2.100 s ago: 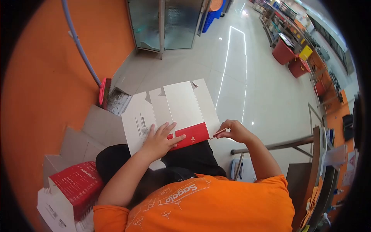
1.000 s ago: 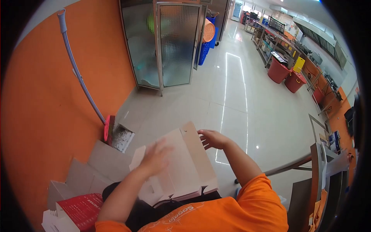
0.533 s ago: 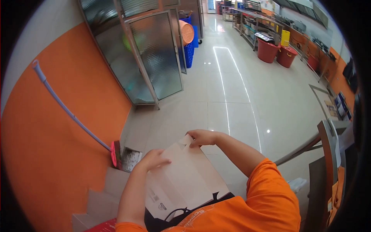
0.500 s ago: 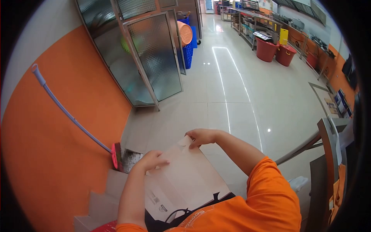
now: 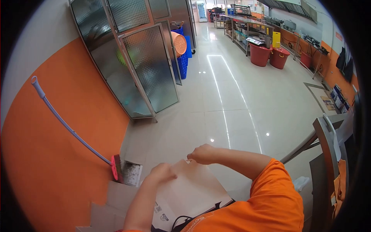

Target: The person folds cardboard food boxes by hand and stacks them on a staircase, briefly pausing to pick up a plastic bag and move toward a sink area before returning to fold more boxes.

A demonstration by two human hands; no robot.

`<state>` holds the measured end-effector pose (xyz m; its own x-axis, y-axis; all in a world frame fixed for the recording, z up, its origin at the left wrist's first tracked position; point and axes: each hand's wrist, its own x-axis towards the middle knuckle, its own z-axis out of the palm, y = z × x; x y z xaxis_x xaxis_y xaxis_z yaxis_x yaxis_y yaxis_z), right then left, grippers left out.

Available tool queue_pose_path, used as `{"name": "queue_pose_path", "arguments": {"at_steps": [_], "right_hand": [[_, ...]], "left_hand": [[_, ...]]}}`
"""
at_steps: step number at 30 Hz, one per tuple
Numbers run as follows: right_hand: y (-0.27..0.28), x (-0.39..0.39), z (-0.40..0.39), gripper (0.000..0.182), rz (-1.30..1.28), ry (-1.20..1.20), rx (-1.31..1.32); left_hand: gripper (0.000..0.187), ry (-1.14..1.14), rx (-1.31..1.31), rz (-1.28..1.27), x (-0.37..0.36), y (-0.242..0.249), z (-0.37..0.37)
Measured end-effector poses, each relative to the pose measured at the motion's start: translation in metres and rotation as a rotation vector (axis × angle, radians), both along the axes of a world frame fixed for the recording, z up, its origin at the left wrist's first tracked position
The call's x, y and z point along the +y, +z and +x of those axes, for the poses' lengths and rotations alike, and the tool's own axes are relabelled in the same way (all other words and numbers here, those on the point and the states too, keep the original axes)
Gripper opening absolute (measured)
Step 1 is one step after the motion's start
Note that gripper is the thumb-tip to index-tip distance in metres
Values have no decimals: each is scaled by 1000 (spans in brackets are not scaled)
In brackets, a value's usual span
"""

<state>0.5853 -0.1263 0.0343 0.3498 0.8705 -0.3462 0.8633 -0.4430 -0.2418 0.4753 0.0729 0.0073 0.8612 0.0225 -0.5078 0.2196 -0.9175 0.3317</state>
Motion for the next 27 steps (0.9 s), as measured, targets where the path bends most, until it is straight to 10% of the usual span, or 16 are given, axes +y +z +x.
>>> {"name": "queue_pose_path", "arguments": {"at_steps": [2, 4, 6, 11, 18, 27], "right_hand": [[-22, -20, -10, 27, -34, 49, -89], [-68, -46, -19, 29, 681, 218, -341], [-97, -64, -28, 35, 760, 260, -378], [-114, -85, -63, 60, 544, 83, 24], [-37, -53, -71, 75, 167, 73, -245], [-40, -18, -62, 30, 239, 156, -291]], "left_hand": [[36, -62, -125, 96, -13, -2, -16], [34, -110, -242, 175, -29, -25, -36], [36, -205, -958, 431, -49, -57, -64], [67, -139, -452, 128, -64, -52, -82], [84, -158, -374, 114, -64, -36, -90], [85, 30, -372, -7, 44, -3, -54]]}}
